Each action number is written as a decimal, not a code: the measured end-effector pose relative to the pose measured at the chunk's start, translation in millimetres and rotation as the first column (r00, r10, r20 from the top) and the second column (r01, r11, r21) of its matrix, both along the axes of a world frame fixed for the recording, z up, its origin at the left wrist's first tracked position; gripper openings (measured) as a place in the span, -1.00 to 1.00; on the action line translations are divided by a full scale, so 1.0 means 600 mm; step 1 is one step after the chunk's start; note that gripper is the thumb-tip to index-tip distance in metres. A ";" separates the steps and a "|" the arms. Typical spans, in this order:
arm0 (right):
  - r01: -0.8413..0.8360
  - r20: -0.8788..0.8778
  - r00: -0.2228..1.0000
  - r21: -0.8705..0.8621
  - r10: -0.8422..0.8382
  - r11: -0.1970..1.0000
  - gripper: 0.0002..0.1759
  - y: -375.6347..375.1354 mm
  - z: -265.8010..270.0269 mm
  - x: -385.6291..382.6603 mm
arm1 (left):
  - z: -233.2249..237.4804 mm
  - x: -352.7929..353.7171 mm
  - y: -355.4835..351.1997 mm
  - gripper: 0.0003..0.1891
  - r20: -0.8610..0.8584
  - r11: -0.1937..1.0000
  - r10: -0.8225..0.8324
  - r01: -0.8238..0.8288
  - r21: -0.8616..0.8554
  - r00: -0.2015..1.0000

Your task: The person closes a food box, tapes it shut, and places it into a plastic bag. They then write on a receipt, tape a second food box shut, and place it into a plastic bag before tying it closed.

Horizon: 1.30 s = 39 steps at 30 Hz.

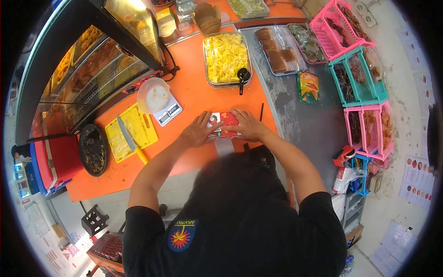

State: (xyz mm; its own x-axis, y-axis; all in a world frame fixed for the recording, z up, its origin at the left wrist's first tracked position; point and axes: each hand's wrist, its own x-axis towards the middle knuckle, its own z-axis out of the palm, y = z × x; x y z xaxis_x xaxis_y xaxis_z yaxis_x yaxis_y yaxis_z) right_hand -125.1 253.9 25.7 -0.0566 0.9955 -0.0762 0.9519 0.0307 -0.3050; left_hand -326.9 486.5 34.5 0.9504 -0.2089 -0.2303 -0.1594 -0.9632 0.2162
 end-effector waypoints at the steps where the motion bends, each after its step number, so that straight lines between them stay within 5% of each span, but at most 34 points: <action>1: 0.006 -0.002 1.000 -0.002 -0.006 1.000 -0.24 -0.001 -0.003 0.000 | -0.006 -0.001 0.003 -0.06 -0.002 1.000 -0.006 0.006 -0.002 1.000; 10: 0.000 0.091 0.996 -0.052 0.004 0.999 -0.12 -0.011 0.001 -0.005 | 0.001 -0.011 -0.007 0.01 0.002 0.999 -0.014 0.014 -0.040 1.000; 13: 0.002 0.270 0.962 0.097 -0.029 0.995 -0.06 -0.013 -0.031 -0.015 | -0.006 -0.012 -0.017 0.01 0.041 0.999 0.028 -0.029 0.025 0.999; 19: 0.203 0.113 0.969 0.150 -0.221 0.968 -0.05 -0.046 -0.017 -0.050 | -0.014 -0.015 -0.038 -0.01 0.105 0.994 0.102 -0.106 0.030 0.989; 21: 0.544 -0.189 0.834 0.430 -0.518 0.720 -0.07 -0.077 -0.050 -0.091 | -0.015 -0.009 -0.050 -0.03 0.091 0.962 0.271 -0.267 -0.057 0.958; 22: 0.556 -0.188 0.826 0.432 -0.532 0.710 -0.07 -0.089 -0.065 -0.109 | -0.016 -0.007 -0.056 -0.03 0.093 0.967 0.255 -0.250 -0.057 0.963; 25: 0.676 -0.148 0.719 -0.078 -0.679 0.733 -0.23 -0.084 -0.035 -0.163 | -0.018 0.006 -0.078 -0.06 0.034 0.885 0.446 -0.435 -0.166 0.894; 28: 0.818 -0.100 0.563 -0.075 -0.820 0.571 -0.33 -0.054 -0.052 -0.184 | -0.008 0.017 -0.111 -0.08 0.068 0.839 0.543 -0.536 -0.092 0.837; 32: 0.851 -0.102 0.523 0.006 -0.846 0.525 -0.32 -0.049 -0.094 -0.203 | -0.055 0.015 -0.126 -0.07 0.148 0.826 0.564 -0.557 -0.084 0.813; 34: 0.826 -0.272 0.375 -0.335 -0.886 0.452 -0.29 -0.051 -0.083 -0.187 | -0.060 0.013 -0.124 -0.08 0.144 0.784 0.614 -0.580 -0.222 0.776; 39: 0.873 -0.629 0.136 -0.288 -0.765 0.392 -0.37 -0.102 -0.098 -0.164 | -0.048 -0.002 -0.148 -0.05 0.120 0.694 0.698 -0.627 -0.354 0.706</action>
State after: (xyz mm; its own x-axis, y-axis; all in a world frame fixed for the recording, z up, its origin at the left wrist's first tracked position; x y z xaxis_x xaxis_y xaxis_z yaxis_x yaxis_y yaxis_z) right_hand -223.3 192.7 -33.4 0.8262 0.4729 -0.3063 0.0140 -0.5607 -0.8279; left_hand -328.3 397.9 6.0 0.8777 0.4786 -0.0254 0.4198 -0.7421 0.5226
